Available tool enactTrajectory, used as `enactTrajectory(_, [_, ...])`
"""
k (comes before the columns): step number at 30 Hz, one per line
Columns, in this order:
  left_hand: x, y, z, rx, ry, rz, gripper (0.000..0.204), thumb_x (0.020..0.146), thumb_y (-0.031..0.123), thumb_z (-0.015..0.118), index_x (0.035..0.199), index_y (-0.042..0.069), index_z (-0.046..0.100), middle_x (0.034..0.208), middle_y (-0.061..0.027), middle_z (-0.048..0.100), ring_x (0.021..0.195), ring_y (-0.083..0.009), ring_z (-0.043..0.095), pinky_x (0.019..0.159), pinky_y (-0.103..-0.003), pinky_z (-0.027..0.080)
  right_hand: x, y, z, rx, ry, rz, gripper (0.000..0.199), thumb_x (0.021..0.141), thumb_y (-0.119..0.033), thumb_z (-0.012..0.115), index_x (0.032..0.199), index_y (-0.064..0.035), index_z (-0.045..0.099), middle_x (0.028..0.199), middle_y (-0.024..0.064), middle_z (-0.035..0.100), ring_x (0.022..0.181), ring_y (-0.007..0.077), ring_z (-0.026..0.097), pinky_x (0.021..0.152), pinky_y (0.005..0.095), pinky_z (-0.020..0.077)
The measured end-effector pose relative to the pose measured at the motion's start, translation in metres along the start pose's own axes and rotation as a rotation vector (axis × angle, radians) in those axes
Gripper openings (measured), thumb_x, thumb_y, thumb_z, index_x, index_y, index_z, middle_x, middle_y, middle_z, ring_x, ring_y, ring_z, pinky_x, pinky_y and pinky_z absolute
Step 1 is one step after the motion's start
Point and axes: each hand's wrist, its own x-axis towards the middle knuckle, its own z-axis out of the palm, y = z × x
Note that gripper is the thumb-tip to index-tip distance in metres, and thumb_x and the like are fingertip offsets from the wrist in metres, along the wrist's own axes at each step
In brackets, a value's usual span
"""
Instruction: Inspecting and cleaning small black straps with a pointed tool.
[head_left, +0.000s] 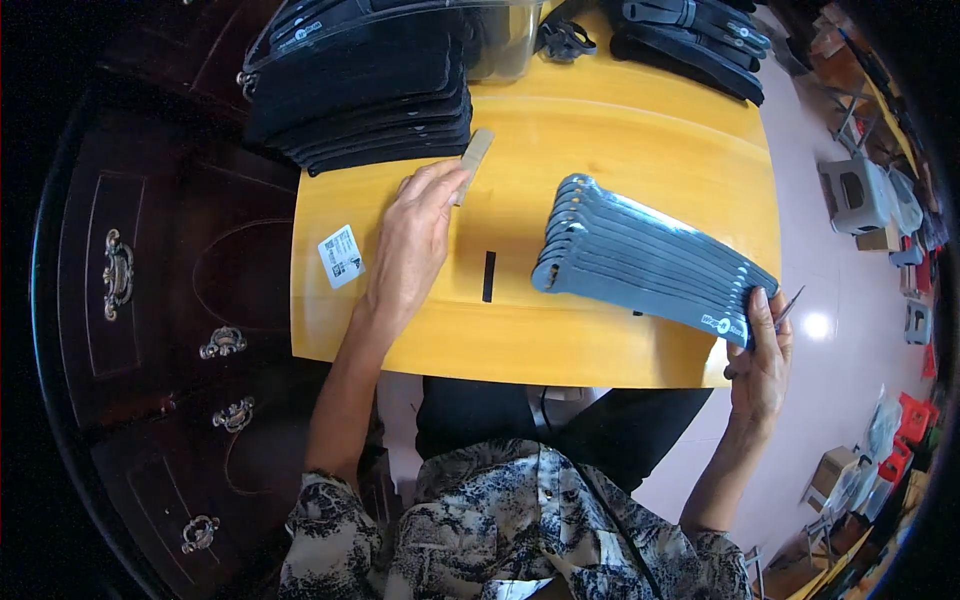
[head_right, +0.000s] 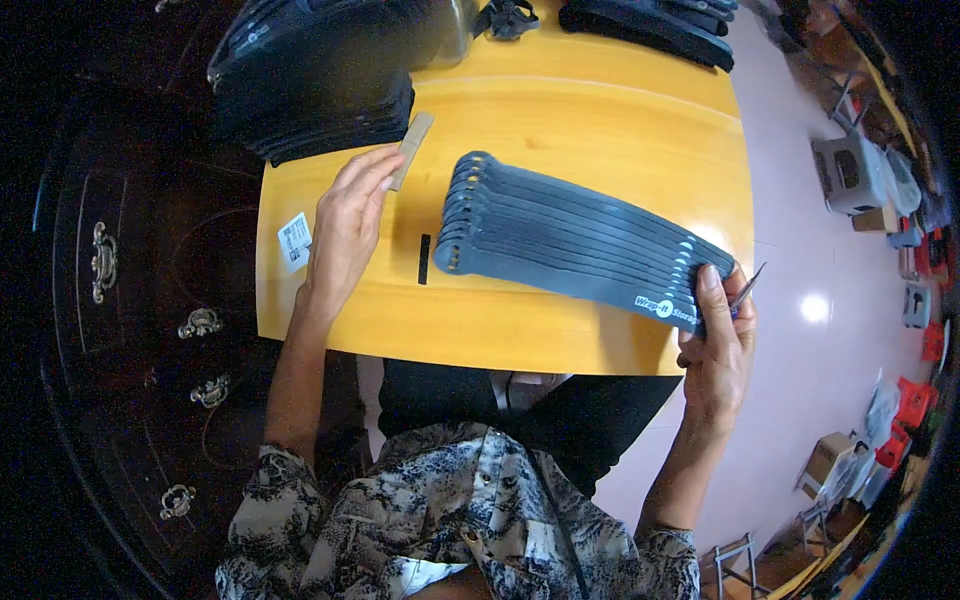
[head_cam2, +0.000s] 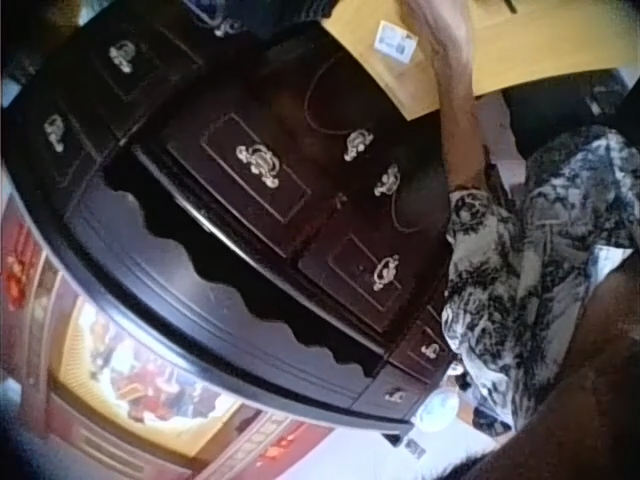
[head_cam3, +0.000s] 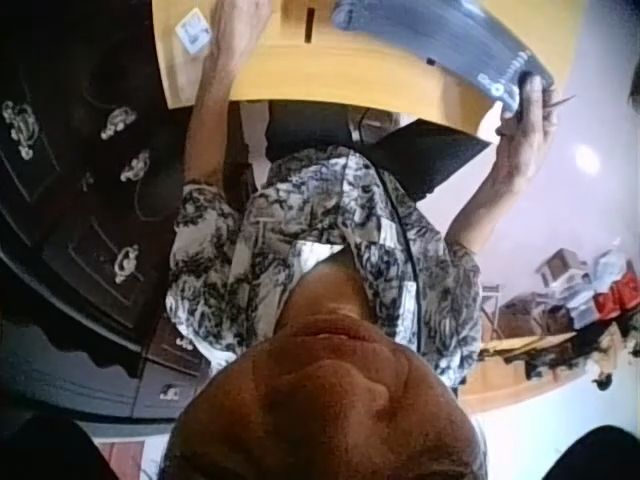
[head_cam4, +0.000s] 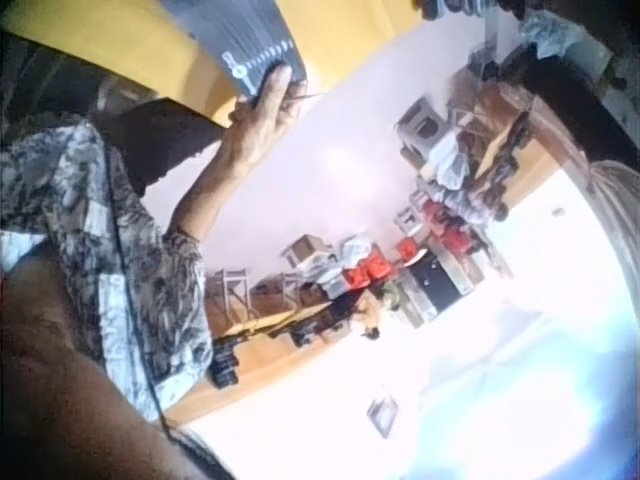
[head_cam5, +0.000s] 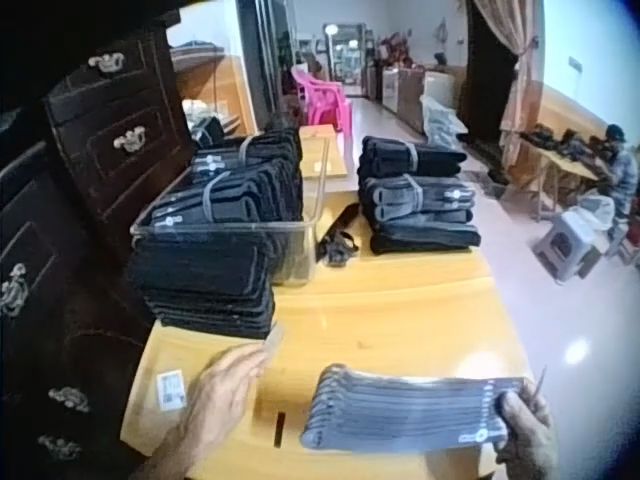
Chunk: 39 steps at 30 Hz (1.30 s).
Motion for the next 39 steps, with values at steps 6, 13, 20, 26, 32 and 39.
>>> enactTrajectory(6, [-0.013,0.005,0.012,-0.019,-0.085,0.009,0.033,0.082,-0.004,0.057,0.114,0.0,0.059,0.114,-0.0148,0.059,0.102,-0.0281,0.058,0.087,-0.034,0.048,0.026,0.004,0.017,-0.108,0.069,0.058,0.012,0.092,-0.021,0.058,0.099,-0.0112,0.055,0.062,-0.0056,0.053,0.039,-0.001,0.037,0.032,0.0137,0.0223])
enactTrajectory(13, [-0.014,-0.004,0.009,-0.318,-0.096,-0.203,0.037,0.077,-0.004,0.065,0.113,0.001,0.059,0.115,-0.0118,0.057,0.089,-0.0182,0.063,0.075,-0.028,0.052,0.058,0.006,0.052,-0.185,-0.015,0.08,0.016,0.088,-0.029,0.063,0.09,-0.0138,0.061,0.066,-0.0066,0.057,0.041,-0.0008,0.041,0.033,0.0135,0.0244])
enactTrajectory(20, [-0.013,-0.019,0.006,-0.369,-0.094,-0.166,0.057,0.072,-0.001,0.071,0.125,0.006,0.051,0.118,-0.0116,0.053,0.082,-0.0194,0.063,0.071,-0.029,0.053,0.079,0.008,0.073,-0.223,-0.113,0.1,0.014,0.09,-0.027,0.06,0.091,-0.013,0.061,0.058,-0.0069,0.052,0.04,-0.0008,0.038,0.033,0.0147,0.022])
enactTrajectory(26, [0.015,-0.031,-0.01,-0.421,-0.302,-0.13,0.091,0.058,0.001,0.08,0.138,0.014,0.039,0.125,-0.0069,0.051,0.076,-0.0134,0.051,0.063,-0.023,0.046,0.085,0.011,0.071,-0.223,-0.116,0.135,0.014,0.091,-0.027,0.06,0.092,-0.0124,0.06,0.059,-0.0069,0.053,0.037,-0.0005,0.036,0.032,0.0153,0.0206])
enactTrajectory(32, [0.024,-0.039,-0.007,-0.442,-0.408,-0.152,0.099,0.058,-0.003,0.079,0.142,0.019,0.032,0.131,-0.003,0.051,0.066,-0.0094,0.047,0.056,-0.022,0.045,0.082,0.01,0.077,-0.23,-0.115,0.153,0.015,0.09,-0.026,0.06,0.092,-0.0113,0.06,0.06,-0.0068,0.053,0.037,-0.0005,0.036,0.032,0.0154,0.0194])
enactTrajectory(39, [0.03,-0.038,-0.006,-0.449,-0.463,-0.219,0.105,0.055,0.0,0.081,0.144,0.016,0.027,0.135,-0.0013,0.048,0.064,-0.0104,0.047,0.057,-0.022,0.045,0.082,0.005,0.08,-0.267,-0.103,0.162,0.017,0.09,-0.025,0.061,0.098,-0.0102,0.061,0.062,-0.0067,0.054,0.04,-0.0009,0.039,0.034,0.0143,0.0225])
